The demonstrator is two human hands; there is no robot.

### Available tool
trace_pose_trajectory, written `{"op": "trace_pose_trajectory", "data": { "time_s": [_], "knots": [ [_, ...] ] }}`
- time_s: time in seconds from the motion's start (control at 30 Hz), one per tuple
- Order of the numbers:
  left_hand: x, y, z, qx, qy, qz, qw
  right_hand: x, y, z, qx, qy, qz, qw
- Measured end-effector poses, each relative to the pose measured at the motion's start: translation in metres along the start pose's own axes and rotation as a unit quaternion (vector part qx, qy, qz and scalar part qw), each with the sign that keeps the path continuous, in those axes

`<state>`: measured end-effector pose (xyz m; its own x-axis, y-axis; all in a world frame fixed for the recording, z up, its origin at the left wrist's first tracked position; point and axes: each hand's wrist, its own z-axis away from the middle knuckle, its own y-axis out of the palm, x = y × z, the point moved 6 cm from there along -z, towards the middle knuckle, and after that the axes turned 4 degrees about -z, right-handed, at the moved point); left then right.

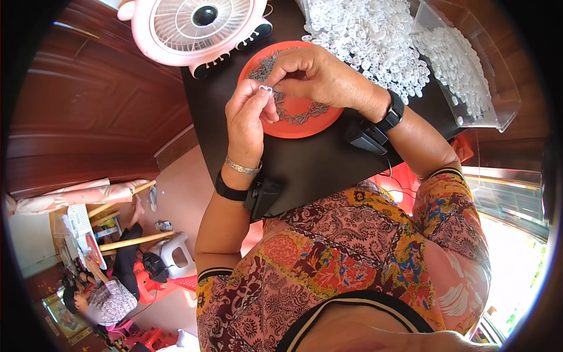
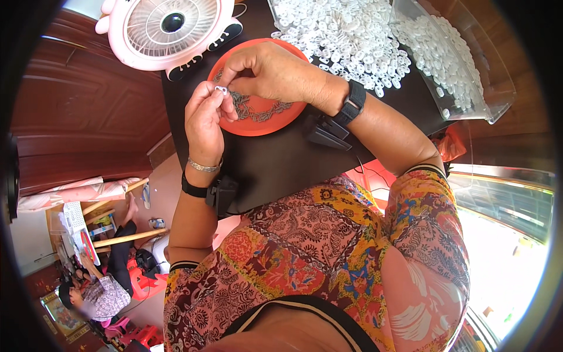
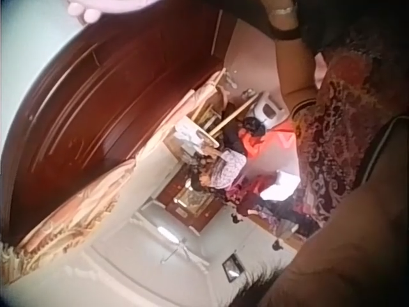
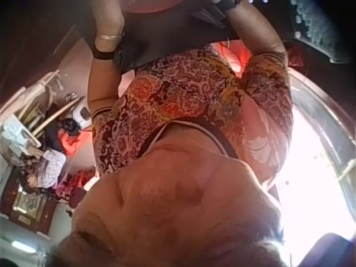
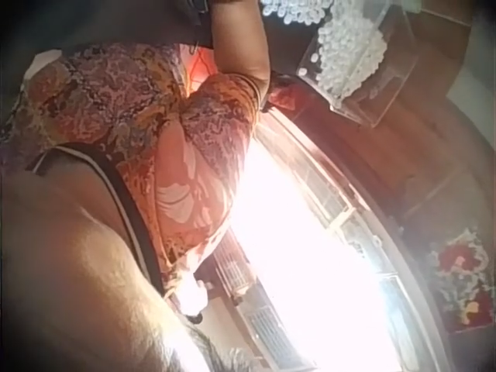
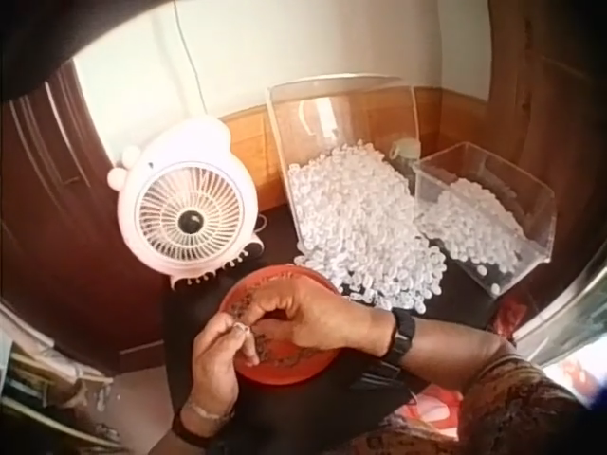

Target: Assembling small metal components into plastic housings by hand.

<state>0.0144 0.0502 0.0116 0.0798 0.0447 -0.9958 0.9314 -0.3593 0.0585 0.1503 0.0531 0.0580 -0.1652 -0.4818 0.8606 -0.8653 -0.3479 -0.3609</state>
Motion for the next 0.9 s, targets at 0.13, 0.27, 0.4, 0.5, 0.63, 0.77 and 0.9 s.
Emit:
{"op": "trace_pose_trajectory", "data": {
  "time_s": [0.13, 0.27, 0.4, 0.5, 0.63, 0.77, 0.9],
  "knots": [
    [-0.003, 0.000, 0.000, -0.018, 0.006, 0.021, 1.000, -0.001, -0.007, -0.001, -0.016, -0.015, 0.010, 1.000],
    [-0.005, 0.001, 0.000, -0.018, 0.008, 0.030, 0.999, 0.003, -0.012, -0.001, -0.031, 0.030, -0.040, 0.998],
    [-0.005, 0.003, 0.001, -0.010, 0.012, 0.013, 1.000, 0.003, -0.008, 0.000, -0.022, 0.052, -0.062, 0.996],
    [-0.006, 0.005, 0.002, -0.001, 0.018, 0.002, 1.000, 0.006, -0.006, -0.001, -0.018, 0.027, -0.040, 0.999],
    [-0.006, 0.006, 0.003, 0.001, 0.024, -0.015, 1.000, 0.008, -0.004, 0.000, -0.002, 0.036, -0.049, 0.998],
    [-0.006, 0.005, 0.003, -0.008, 0.021, -0.023, 0.999, 0.007, -0.006, 0.000, 0.014, 0.038, -0.009, 0.999],
    [-0.006, 0.007, 0.003, 0.003, 0.021, -0.037, 0.999, 0.007, -0.007, 0.000, 0.008, 0.034, 0.022, 0.999]
  ]
}}
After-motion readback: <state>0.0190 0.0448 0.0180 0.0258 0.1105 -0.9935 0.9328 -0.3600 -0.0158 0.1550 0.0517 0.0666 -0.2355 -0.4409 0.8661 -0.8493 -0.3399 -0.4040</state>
